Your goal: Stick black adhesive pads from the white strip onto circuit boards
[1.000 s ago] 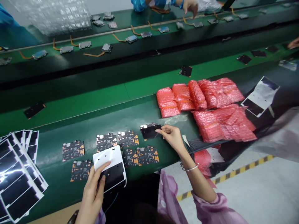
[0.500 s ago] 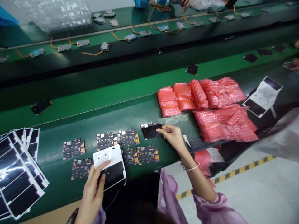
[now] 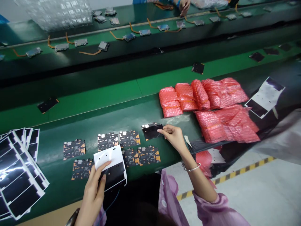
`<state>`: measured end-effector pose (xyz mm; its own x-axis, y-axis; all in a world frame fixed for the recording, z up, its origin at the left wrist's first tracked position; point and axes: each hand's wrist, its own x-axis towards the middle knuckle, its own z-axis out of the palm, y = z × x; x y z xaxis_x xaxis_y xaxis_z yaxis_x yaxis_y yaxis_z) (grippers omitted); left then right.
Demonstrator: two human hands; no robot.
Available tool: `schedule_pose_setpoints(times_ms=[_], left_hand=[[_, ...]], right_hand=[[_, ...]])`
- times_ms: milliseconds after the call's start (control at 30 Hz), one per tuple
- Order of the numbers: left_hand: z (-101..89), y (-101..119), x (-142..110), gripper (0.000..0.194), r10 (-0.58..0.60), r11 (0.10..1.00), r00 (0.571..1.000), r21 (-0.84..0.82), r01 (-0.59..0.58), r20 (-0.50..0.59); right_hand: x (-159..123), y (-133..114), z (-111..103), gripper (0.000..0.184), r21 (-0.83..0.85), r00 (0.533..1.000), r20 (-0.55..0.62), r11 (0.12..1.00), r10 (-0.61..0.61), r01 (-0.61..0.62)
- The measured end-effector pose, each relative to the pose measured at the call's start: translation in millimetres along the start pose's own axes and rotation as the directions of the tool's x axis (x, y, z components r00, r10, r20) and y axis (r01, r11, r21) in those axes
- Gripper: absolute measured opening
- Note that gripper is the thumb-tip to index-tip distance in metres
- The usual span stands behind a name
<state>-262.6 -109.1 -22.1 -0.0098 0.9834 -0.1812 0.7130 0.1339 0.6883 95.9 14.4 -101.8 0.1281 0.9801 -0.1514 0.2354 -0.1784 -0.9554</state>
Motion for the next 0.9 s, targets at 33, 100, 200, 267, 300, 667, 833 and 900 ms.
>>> schedule_pose_setpoints(times_ms=[33, 100, 200, 267, 300, 667, 833, 900], left_hand=[[0.0, 0.9, 0.1, 0.033, -0.001, 1.000, 1.000, -0.001, 0.001, -0.002], [-0.2, 2.0, 0.4, 0.032, -0.004, 1.000, 1.000, -0.002, 0.004, -0.006], [-0.5, 2.2, 0.4, 0.033, -0.018, 1.000, 1.000, -0.012, 0.018, -0.008], [-0.8, 2.1, 0.1, 0.033, -0.030, 0.999, 1.000, -0.020, 0.030, -0.010], [-0.9, 2.3, -0.1, 0.034, -0.037, 0.999, 0.999, -0.023, 0.037, -0.010], [-2.1, 5.9, 0.1, 0.037, -0.109, 0.991, 0.994, -0.074, 0.109, 0.006], [-0.9, -1.2, -2.1, 0.038, -0.087, 0.995, 0.996, -0.051, 0.085, -0.025], [-1.1, -2.5, -2.6, 0.037, -0.075, 0.996, 0.997, -0.048, 0.074, -0.026]], right_hand=[[-0.1, -0.1, 0.1, 0.045, -0.004, 1.000, -0.001, 1.000, -0.001, 0.001], [-0.4, -0.5, 0.3, 0.045, -0.010, 1.000, -0.003, 1.000, -0.001, 0.001], [-0.7, -2.0, 0.6, 0.047, -0.021, 1.000, -0.003, 1.000, 0.002, -0.002], [-0.8, -3.4, 0.7, 0.048, -0.025, 1.000, -0.002, 1.000, 0.004, -0.004], [-0.8, -4.1, 0.8, 0.048, -0.026, 1.000, -0.003, 1.000, 0.004, -0.004], [-1.8, -6.7, 1.6, 0.051, -0.064, 1.000, -0.007, 0.998, -0.007, 0.007], [4.4, -7.9, 4.3, 0.055, -0.231, 0.999, -0.027, 0.972, -0.038, 0.031], [9.6, -14.0, 3.4, 0.055, -0.427, 0.997, -0.037, 0.903, -0.071, 0.048]])
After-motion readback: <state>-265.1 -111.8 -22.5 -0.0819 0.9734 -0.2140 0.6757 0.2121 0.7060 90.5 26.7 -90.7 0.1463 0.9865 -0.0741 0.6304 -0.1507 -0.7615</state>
